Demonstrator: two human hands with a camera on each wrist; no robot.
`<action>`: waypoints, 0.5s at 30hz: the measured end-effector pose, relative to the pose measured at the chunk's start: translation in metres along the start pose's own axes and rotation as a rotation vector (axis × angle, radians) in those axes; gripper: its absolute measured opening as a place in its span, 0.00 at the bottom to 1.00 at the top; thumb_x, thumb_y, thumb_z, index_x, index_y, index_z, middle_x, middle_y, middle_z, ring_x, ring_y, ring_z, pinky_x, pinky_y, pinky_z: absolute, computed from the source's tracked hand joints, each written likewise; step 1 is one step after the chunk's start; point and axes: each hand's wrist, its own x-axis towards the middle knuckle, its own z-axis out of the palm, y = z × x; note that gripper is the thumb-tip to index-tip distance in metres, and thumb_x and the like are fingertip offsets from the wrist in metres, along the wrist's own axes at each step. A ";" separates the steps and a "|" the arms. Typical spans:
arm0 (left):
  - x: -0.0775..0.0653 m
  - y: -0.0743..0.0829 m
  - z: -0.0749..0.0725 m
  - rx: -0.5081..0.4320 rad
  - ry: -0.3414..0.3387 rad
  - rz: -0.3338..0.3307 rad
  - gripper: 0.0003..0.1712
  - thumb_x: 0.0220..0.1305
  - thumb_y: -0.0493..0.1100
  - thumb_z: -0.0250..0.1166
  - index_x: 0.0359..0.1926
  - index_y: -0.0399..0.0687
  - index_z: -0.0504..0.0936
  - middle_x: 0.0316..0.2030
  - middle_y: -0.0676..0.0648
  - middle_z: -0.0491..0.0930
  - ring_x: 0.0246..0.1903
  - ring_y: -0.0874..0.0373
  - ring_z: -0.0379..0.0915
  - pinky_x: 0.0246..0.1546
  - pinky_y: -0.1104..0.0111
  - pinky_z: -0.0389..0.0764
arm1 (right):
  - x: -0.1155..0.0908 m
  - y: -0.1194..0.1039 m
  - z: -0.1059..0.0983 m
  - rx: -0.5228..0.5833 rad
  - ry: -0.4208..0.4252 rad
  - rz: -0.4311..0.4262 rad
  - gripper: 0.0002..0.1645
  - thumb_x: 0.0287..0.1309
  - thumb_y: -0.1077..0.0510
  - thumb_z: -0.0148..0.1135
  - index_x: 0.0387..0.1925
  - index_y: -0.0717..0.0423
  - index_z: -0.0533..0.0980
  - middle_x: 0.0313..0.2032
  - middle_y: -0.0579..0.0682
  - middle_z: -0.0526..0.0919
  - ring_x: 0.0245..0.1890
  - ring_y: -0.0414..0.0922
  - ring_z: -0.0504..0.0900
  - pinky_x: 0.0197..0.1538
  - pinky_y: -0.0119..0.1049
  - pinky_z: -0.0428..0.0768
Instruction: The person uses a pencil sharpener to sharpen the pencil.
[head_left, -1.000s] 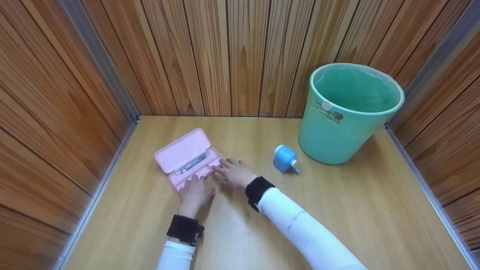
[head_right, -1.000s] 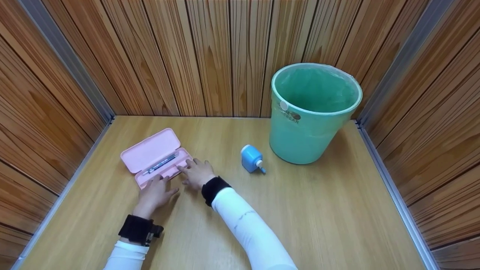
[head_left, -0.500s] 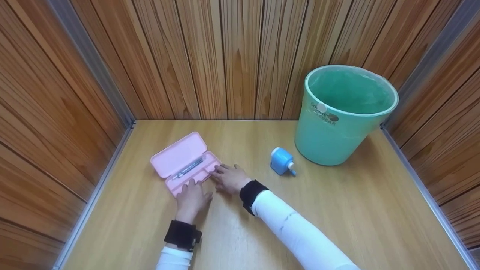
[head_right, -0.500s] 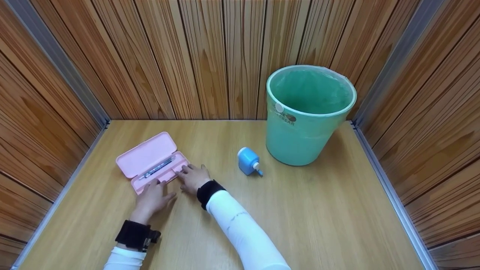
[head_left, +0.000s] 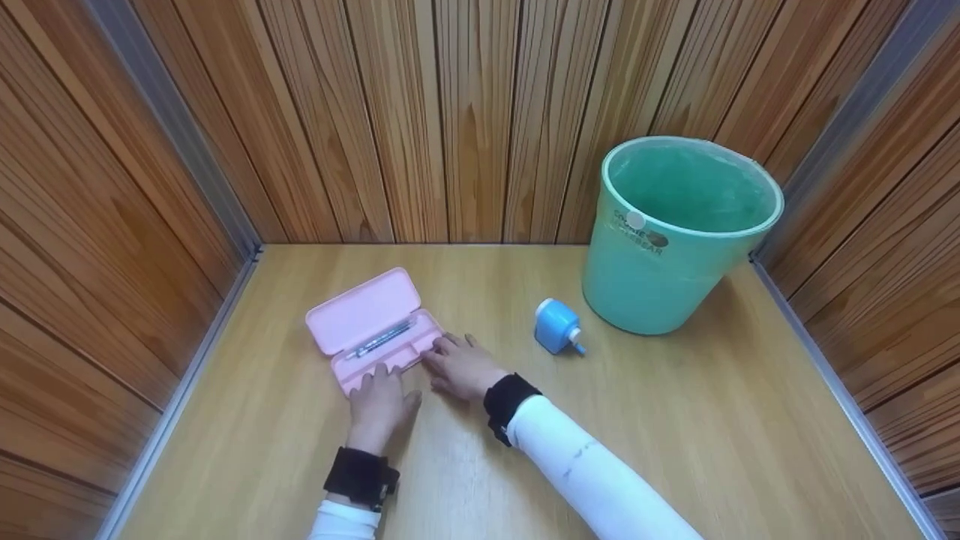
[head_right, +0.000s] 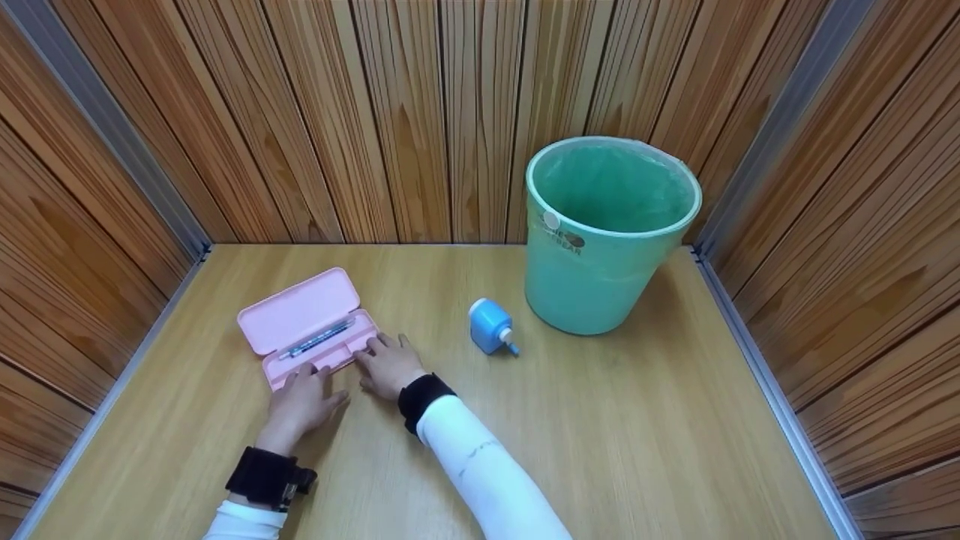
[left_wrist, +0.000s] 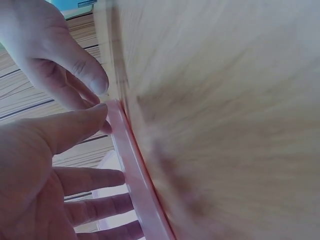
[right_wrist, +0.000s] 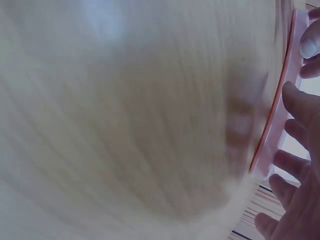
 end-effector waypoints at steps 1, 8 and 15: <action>0.000 0.000 0.001 0.001 -0.001 0.002 0.31 0.61 0.52 0.68 0.58 0.35 0.77 0.53 0.33 0.74 0.52 0.35 0.70 0.51 0.38 0.69 | -0.003 0.000 0.002 0.005 0.005 0.003 0.37 0.69 0.42 0.53 0.75 0.41 0.56 0.74 0.50 0.55 0.74 0.52 0.49 0.71 0.57 0.49; -0.003 0.001 0.006 0.018 0.007 0.028 0.30 0.61 0.53 0.68 0.58 0.39 0.78 0.53 0.34 0.75 0.53 0.35 0.70 0.56 0.37 0.64 | -0.019 -0.001 0.011 0.005 0.019 0.059 0.38 0.68 0.39 0.53 0.75 0.39 0.57 0.74 0.49 0.56 0.74 0.51 0.51 0.70 0.59 0.51; -0.003 0.003 0.004 0.068 0.034 0.065 0.31 0.60 0.55 0.69 0.59 0.43 0.78 0.54 0.35 0.76 0.54 0.35 0.68 0.60 0.36 0.56 | -0.032 -0.006 0.004 -0.031 0.034 0.113 0.38 0.67 0.38 0.53 0.75 0.39 0.57 0.72 0.50 0.59 0.72 0.53 0.55 0.68 0.62 0.54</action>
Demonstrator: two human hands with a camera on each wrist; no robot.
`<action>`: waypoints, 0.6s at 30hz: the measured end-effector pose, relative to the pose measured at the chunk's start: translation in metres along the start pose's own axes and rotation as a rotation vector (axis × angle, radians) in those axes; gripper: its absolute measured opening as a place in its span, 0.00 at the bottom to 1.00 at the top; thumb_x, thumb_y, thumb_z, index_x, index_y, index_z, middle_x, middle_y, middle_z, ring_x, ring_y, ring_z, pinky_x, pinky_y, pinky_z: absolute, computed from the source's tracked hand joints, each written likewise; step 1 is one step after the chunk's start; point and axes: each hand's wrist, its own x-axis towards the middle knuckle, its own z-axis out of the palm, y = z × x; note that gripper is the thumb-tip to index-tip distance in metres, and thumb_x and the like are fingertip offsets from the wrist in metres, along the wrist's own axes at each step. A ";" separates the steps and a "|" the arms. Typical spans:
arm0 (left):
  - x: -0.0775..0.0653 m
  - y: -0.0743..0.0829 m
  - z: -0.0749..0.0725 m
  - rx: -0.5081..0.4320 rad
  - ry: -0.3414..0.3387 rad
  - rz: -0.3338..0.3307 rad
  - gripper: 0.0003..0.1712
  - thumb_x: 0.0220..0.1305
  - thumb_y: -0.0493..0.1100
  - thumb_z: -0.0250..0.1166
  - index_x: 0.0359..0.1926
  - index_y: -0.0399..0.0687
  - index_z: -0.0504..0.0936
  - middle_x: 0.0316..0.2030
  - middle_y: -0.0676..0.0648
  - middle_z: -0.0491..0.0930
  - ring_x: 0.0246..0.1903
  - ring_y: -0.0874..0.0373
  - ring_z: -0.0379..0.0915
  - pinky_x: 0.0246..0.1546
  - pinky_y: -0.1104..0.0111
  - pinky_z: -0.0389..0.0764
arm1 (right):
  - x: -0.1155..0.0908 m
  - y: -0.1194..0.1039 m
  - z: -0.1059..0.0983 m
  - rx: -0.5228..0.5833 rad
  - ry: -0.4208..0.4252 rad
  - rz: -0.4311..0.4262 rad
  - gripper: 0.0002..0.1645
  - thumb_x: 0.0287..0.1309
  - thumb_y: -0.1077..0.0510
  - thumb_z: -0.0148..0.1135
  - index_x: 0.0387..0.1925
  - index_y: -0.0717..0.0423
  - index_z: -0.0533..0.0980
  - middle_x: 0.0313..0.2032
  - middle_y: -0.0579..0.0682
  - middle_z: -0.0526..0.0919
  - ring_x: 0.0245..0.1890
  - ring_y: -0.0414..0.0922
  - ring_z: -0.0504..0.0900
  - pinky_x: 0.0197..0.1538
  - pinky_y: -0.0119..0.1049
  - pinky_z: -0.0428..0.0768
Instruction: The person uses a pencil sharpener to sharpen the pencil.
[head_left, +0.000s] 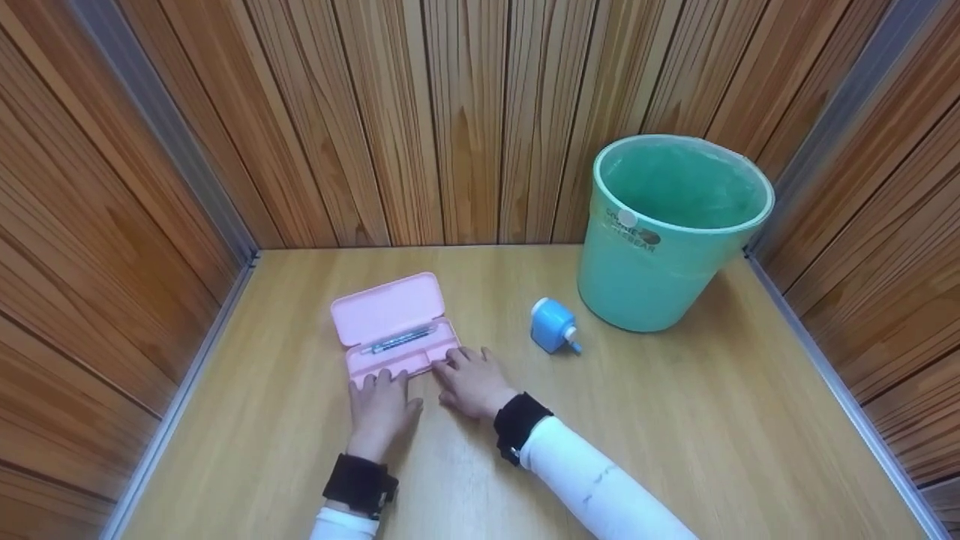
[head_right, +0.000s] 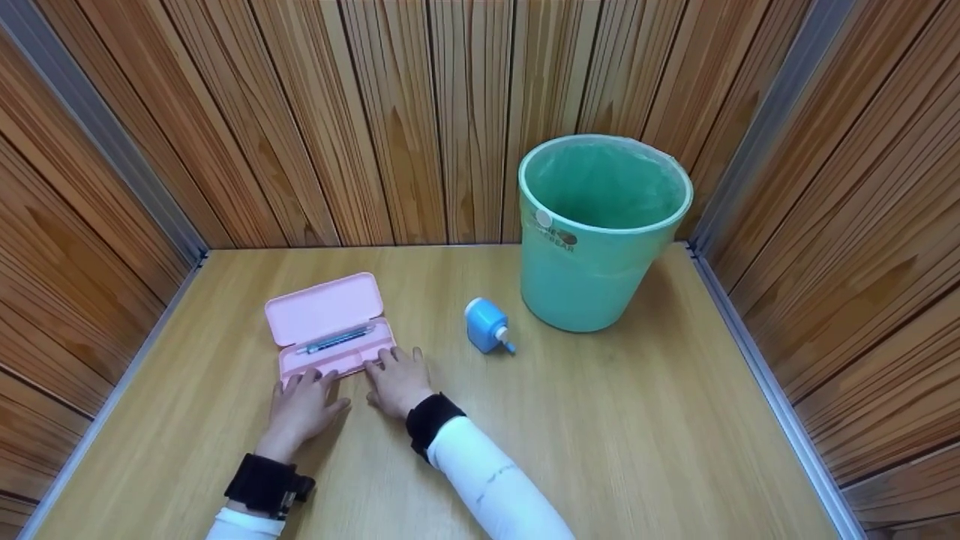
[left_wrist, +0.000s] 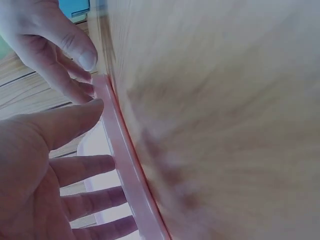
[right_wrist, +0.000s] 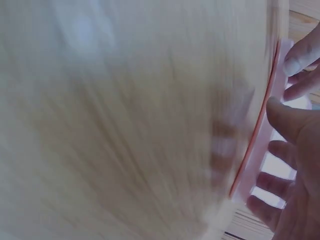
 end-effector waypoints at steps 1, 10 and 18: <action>0.000 0.001 0.000 0.003 -0.002 0.002 0.31 0.60 0.55 0.69 0.60 0.44 0.78 0.55 0.36 0.76 0.55 0.36 0.68 0.60 0.36 0.55 | -0.002 0.000 0.000 -0.006 0.000 0.007 0.39 0.67 0.37 0.53 0.75 0.39 0.57 0.72 0.50 0.59 0.72 0.53 0.56 0.68 0.62 0.54; -0.005 0.006 -0.001 0.041 0.001 0.039 0.31 0.60 0.55 0.68 0.61 0.45 0.77 0.56 0.34 0.74 0.55 0.35 0.68 0.60 0.36 0.57 | -0.018 -0.003 0.000 -0.032 0.006 0.049 0.39 0.66 0.34 0.52 0.74 0.41 0.60 0.68 0.52 0.64 0.69 0.55 0.60 0.66 0.61 0.59; -0.013 0.006 0.000 0.116 0.004 0.088 0.32 0.59 0.56 0.69 0.60 0.46 0.78 0.51 0.34 0.76 0.50 0.36 0.71 0.56 0.37 0.61 | -0.035 -0.009 0.004 -0.013 -0.028 0.056 0.40 0.66 0.33 0.50 0.74 0.43 0.59 0.70 0.55 0.62 0.69 0.57 0.59 0.66 0.60 0.60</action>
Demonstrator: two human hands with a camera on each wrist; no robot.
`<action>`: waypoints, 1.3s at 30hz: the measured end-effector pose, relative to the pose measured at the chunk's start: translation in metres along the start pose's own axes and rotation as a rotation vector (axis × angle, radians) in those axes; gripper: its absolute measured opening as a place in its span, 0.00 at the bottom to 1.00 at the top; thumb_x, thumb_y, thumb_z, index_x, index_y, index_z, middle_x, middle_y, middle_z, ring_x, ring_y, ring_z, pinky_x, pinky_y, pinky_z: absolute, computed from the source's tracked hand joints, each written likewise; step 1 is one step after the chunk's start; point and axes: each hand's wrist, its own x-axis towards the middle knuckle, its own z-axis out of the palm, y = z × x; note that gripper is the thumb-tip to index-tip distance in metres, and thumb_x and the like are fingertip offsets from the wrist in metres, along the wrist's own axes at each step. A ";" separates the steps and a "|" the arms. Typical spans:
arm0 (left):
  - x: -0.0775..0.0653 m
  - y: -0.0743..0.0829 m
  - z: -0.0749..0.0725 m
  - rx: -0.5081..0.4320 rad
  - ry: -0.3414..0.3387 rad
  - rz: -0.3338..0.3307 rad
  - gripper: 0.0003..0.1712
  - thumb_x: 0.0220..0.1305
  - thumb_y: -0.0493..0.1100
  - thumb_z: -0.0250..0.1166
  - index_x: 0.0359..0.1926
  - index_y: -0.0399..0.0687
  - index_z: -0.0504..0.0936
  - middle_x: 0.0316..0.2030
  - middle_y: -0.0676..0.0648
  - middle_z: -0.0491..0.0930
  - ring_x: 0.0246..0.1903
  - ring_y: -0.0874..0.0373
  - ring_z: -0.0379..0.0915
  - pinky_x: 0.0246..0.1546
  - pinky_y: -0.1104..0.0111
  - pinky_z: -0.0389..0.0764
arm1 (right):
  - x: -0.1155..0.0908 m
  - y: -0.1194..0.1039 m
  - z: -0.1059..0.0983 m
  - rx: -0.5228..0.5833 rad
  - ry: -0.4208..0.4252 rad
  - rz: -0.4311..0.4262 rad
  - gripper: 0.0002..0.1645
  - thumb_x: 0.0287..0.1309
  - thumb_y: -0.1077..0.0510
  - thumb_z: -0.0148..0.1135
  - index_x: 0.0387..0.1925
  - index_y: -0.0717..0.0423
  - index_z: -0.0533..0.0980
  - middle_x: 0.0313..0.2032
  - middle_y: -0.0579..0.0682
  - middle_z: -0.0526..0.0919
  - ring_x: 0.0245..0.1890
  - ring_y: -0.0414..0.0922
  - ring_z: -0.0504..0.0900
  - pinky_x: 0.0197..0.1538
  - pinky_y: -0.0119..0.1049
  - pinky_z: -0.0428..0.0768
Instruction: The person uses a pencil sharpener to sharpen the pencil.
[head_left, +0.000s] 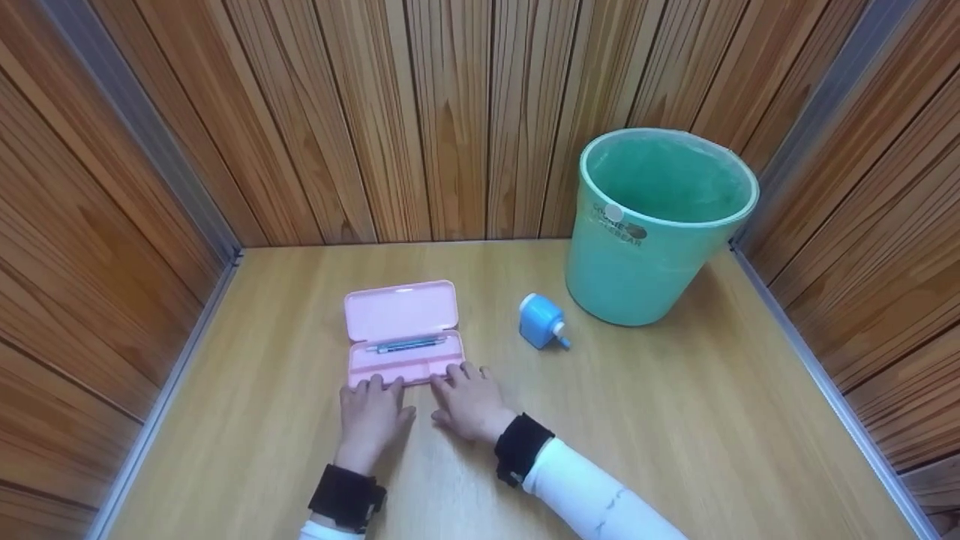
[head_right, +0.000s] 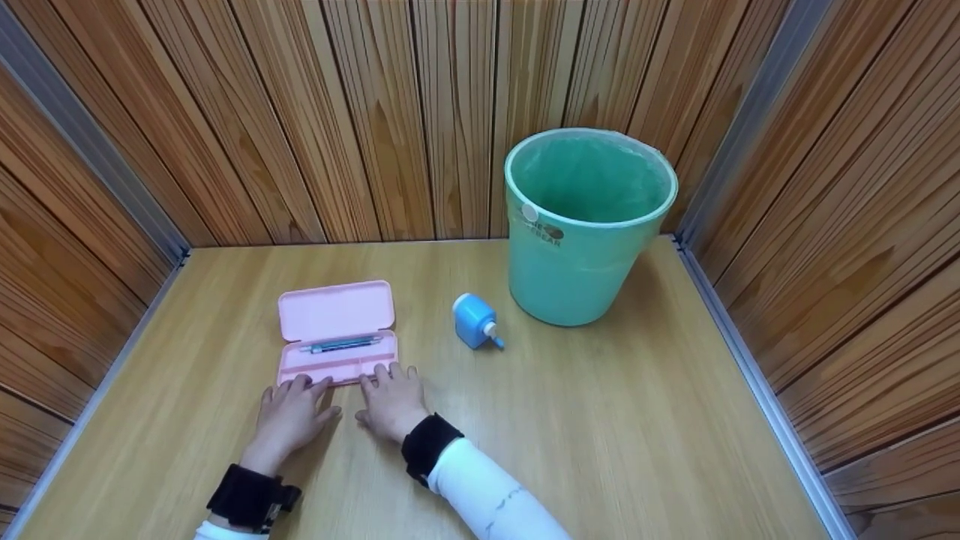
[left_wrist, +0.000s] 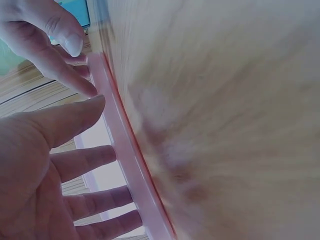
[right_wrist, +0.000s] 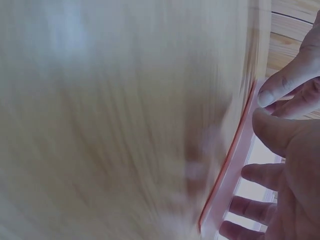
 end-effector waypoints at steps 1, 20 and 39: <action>-0.002 0.000 0.000 0.008 -0.001 0.004 0.32 0.59 0.56 0.69 0.61 0.46 0.78 0.51 0.34 0.76 0.50 0.36 0.72 0.55 0.38 0.62 | -0.002 -0.001 0.000 0.005 -0.001 0.000 0.40 0.66 0.33 0.50 0.74 0.43 0.59 0.70 0.55 0.62 0.69 0.57 0.59 0.66 0.60 0.60; -0.019 0.002 -0.002 -0.060 -0.044 -0.002 0.31 0.61 0.55 0.68 0.62 0.49 0.78 0.55 0.34 0.74 0.56 0.33 0.68 0.60 0.33 0.53 | -0.020 -0.004 0.004 0.050 0.013 -0.016 0.39 0.65 0.33 0.51 0.73 0.42 0.62 0.67 0.54 0.66 0.68 0.56 0.61 0.65 0.60 0.62; 0.028 -0.005 -0.013 -0.063 0.024 0.076 0.20 0.65 0.48 0.65 0.52 0.40 0.82 0.45 0.38 0.81 0.46 0.41 0.78 0.48 0.47 0.75 | -0.025 0.052 -0.019 0.407 0.135 -0.015 0.36 0.66 0.44 0.58 0.71 0.47 0.63 0.68 0.57 0.65 0.67 0.56 0.64 0.65 0.56 0.64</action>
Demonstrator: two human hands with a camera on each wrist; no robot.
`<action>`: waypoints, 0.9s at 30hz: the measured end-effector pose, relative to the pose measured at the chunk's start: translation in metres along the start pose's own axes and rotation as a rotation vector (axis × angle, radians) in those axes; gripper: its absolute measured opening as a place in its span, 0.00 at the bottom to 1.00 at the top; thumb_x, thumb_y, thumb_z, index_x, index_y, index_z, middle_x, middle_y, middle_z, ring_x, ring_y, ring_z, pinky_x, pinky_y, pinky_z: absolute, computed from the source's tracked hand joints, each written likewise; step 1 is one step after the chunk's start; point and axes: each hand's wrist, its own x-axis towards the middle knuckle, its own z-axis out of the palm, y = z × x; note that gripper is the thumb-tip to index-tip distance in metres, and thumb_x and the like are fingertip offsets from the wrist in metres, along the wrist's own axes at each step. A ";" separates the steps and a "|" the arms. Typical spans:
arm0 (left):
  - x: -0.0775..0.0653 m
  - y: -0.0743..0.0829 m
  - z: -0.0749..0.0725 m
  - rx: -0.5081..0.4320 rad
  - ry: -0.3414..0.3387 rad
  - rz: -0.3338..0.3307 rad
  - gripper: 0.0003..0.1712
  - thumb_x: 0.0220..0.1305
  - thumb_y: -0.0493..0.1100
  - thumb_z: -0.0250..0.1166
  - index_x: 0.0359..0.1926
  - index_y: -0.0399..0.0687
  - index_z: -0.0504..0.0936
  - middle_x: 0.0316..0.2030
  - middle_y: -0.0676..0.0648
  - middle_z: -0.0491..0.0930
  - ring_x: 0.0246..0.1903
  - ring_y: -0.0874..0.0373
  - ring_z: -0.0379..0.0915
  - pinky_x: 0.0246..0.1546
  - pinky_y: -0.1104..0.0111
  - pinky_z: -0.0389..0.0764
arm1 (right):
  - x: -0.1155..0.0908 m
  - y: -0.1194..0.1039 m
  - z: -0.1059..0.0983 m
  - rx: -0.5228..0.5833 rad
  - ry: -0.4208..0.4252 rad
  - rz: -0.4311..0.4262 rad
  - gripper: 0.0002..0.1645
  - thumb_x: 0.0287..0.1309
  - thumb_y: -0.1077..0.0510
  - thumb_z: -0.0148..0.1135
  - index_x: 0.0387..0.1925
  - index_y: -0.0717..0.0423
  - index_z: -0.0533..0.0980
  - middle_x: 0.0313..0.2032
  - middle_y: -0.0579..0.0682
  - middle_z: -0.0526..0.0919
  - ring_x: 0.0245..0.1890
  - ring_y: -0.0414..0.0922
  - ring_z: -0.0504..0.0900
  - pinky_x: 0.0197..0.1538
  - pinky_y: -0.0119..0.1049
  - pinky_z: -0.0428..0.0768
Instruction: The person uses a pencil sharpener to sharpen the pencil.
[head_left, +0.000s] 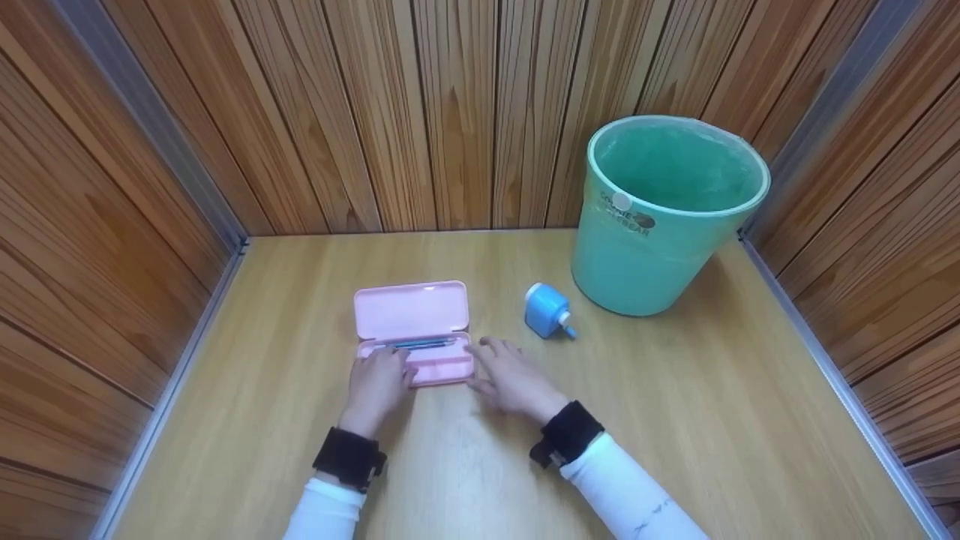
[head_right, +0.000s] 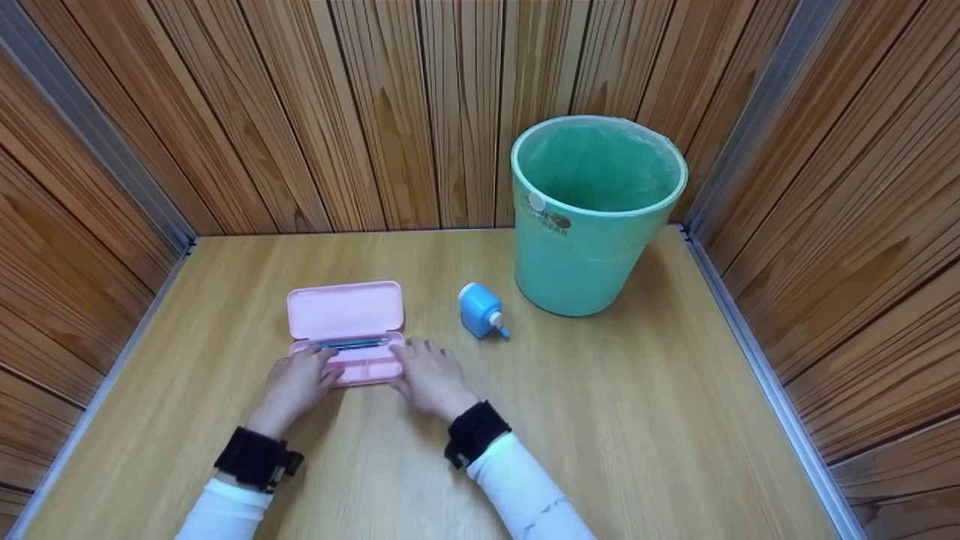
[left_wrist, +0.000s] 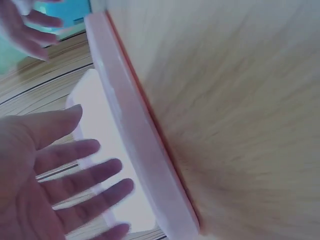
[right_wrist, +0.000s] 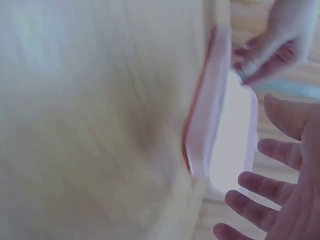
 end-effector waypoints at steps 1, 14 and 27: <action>0.006 0.000 0.000 0.005 0.025 0.025 0.17 0.64 0.46 0.66 0.48 0.39 0.83 0.41 0.39 0.82 0.44 0.42 0.79 0.45 0.48 0.76 | 0.000 0.005 -0.005 0.009 0.026 0.010 0.36 0.66 0.44 0.59 0.71 0.47 0.64 0.68 0.57 0.65 0.67 0.56 0.64 0.65 0.56 0.65; 0.050 0.002 0.013 0.048 0.077 0.095 0.09 0.63 0.32 0.62 0.39 0.42 0.88 0.30 0.43 0.80 0.32 0.46 0.75 0.37 0.52 0.77 | 0.006 0.056 -0.056 -0.036 0.298 0.065 0.31 0.65 0.51 0.62 0.67 0.52 0.67 0.67 0.61 0.62 0.67 0.60 0.60 0.66 0.59 0.60; 0.054 0.002 0.024 -0.016 0.014 0.071 0.08 0.64 0.31 0.58 0.39 0.39 0.84 0.32 0.42 0.78 0.34 0.45 0.73 0.46 0.47 0.73 | 0.023 0.090 -0.067 -0.097 0.254 0.257 0.38 0.62 0.51 0.65 0.69 0.58 0.63 0.66 0.65 0.63 0.65 0.63 0.62 0.62 0.62 0.62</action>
